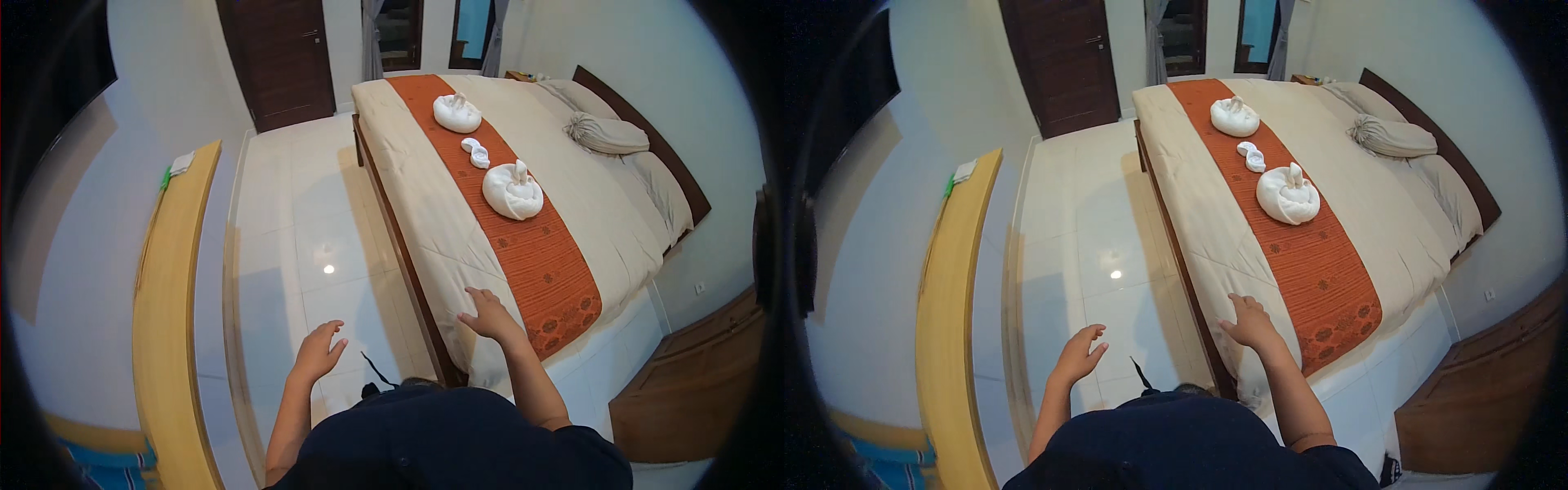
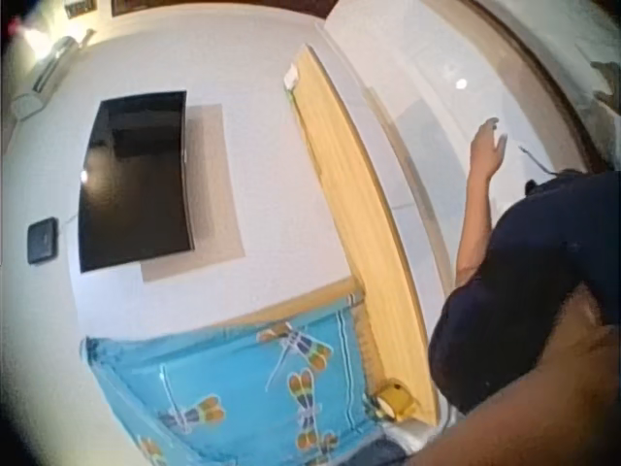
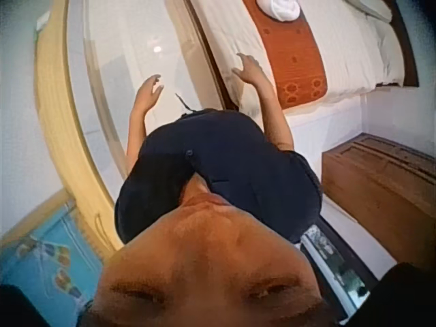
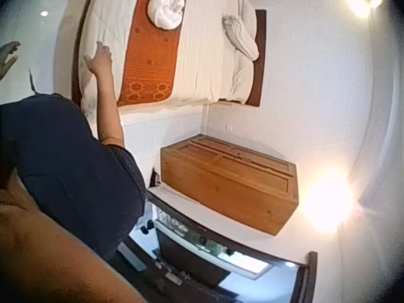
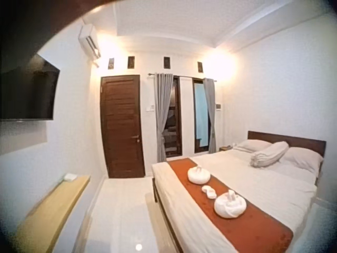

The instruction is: The person sweeps the tiled floor of a bedroom using a broom, moving around the bed and furniture. The person then walks to the bed and smooths the bedspread with their hands.

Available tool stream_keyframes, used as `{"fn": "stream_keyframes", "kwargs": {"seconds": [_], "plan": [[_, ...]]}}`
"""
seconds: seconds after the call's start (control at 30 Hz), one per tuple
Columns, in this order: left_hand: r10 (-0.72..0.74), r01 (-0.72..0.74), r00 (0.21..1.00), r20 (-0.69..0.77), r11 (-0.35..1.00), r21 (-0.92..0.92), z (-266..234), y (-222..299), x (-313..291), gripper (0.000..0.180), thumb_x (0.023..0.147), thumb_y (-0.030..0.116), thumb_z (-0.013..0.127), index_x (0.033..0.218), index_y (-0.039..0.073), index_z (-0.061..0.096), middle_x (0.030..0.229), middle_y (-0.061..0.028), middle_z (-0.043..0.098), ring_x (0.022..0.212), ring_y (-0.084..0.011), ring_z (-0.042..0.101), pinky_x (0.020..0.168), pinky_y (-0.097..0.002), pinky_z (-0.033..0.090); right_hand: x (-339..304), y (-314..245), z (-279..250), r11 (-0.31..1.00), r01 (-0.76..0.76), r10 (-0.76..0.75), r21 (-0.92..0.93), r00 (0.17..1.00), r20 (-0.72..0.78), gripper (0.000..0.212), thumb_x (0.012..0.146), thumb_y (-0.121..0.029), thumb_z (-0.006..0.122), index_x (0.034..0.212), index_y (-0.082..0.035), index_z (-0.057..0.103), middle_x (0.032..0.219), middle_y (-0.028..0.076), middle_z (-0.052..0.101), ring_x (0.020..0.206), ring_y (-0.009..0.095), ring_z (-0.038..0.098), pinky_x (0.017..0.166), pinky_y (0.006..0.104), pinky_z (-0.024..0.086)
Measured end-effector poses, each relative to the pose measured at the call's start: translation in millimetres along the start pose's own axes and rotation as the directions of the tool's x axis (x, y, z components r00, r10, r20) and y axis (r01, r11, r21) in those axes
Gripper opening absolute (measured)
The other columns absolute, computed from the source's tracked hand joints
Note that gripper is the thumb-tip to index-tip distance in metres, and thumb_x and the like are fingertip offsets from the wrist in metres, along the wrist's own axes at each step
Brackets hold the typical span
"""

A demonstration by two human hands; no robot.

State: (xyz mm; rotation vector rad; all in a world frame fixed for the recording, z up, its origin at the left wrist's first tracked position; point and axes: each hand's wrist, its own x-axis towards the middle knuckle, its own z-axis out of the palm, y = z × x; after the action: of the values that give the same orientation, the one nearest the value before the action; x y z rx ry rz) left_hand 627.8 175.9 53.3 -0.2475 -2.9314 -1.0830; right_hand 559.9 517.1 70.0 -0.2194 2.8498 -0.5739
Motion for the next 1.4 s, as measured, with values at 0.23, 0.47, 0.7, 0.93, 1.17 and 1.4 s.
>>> {"fn": "stream_keyframes", "kwargs": {"seconds": [0.23,0.47,0.7,0.93,1.17,1.4], "plan": [[0.135,-0.137,0.979,0.153,0.991,-0.002,-14.9,-53.1,120.2,0.032,0.074,0.019,0.053,0.101,0.003,0.047,0.094,-0.0162,0.054,0.088,-0.0298,0.051,0.075,-0.0376,0.041,99.5,-24.5,9.9,0.966,0.087,-0.04,0.244,0.981,-0.191,0.056,0.071,-0.028,0.058,0.117,-0.004,0.037,0.111,0.022,0.042,0.104,0.035,0.041,0.088,0.0388,0.034],[0.241,-0.257,0.946,0.218,0.965,0.046,-15.7,-71.2,269.6,0.031,0.076,0.018,0.053,0.102,0.003,0.047,0.096,-0.0145,0.054,0.089,-0.0283,0.051,0.076,-0.0359,0.041,243.3,35.7,-4.9,0.976,-0.131,0.174,0.173,0.948,-0.266,0.052,0.073,-0.028,0.057,0.115,-0.003,0.039,0.111,0.022,0.042,0.105,0.034,0.04,0.088,0.038,0.033],[0.366,-0.415,0.863,0.347,0.907,0.074,-17.4,-48.5,458.2,0.03,0.075,0.016,0.053,0.1,0.002,0.048,0.095,-0.0153,0.054,0.089,-0.0291,0.051,0.076,-0.0361,0.041,392.1,57.7,-37.1,0.937,-0.18,0.29,0.301,0.879,-0.379,0.045,0.072,-0.025,0.057,0.109,-0.004,0.043,0.106,0.019,0.045,0.1,0.033,0.044,0.083,0.039,0.037],[0.582,-0.596,0.691,0.429,0.794,-0.117,54.0,-11.8,595.3,0.029,0.073,0.015,0.053,0.099,0.003,0.049,0.094,-0.0157,0.053,0.089,-0.0323,0.05,0.076,-0.0382,0.04,459.2,95.3,2.0,0.9,-0.425,0.416,0.097,0.77,-0.483,0.024,0.073,-0.014,0.049,0.095,-0.007,0.046,0.091,0.016,0.048,0.084,0.032,0.047,0.069,0.0422,0.041],[0.791,-0.834,0.373,0.484,0.515,-0.198,139.8,18.7,680.7,0.028,0.066,0.012,0.055,0.093,0.005,0.05,0.094,-0.0123,0.05,0.086,-0.029,0.05,0.071,-0.0389,0.041,477.4,113.1,5.0,0.887,-0.429,0.459,0.173,0.774,-0.436,0.013,0.071,-0.01,0.045,0.082,-0.006,0.051,0.077,0.015,0.051,0.074,0.032,0.053,0.064,0.0406,0.043],[0.824,-0.943,0.158,0.545,0.289,-0.163,196.3,25.6,734.5,0.041,0.062,0.012,0.055,0.102,0.007,0.048,0.105,-0.0112,0.046,0.1,-0.0258,0.043,0.083,-0.0392,0.034,471.8,89.9,0.7,0.809,-0.554,0.563,0.195,0.636,-0.527,0.016,0.069,-0.01,0.048,0.084,-0.007,0.052,0.084,0.012,0.05,0.079,0.029,0.051,0.066,0.0385,0.042]]}}
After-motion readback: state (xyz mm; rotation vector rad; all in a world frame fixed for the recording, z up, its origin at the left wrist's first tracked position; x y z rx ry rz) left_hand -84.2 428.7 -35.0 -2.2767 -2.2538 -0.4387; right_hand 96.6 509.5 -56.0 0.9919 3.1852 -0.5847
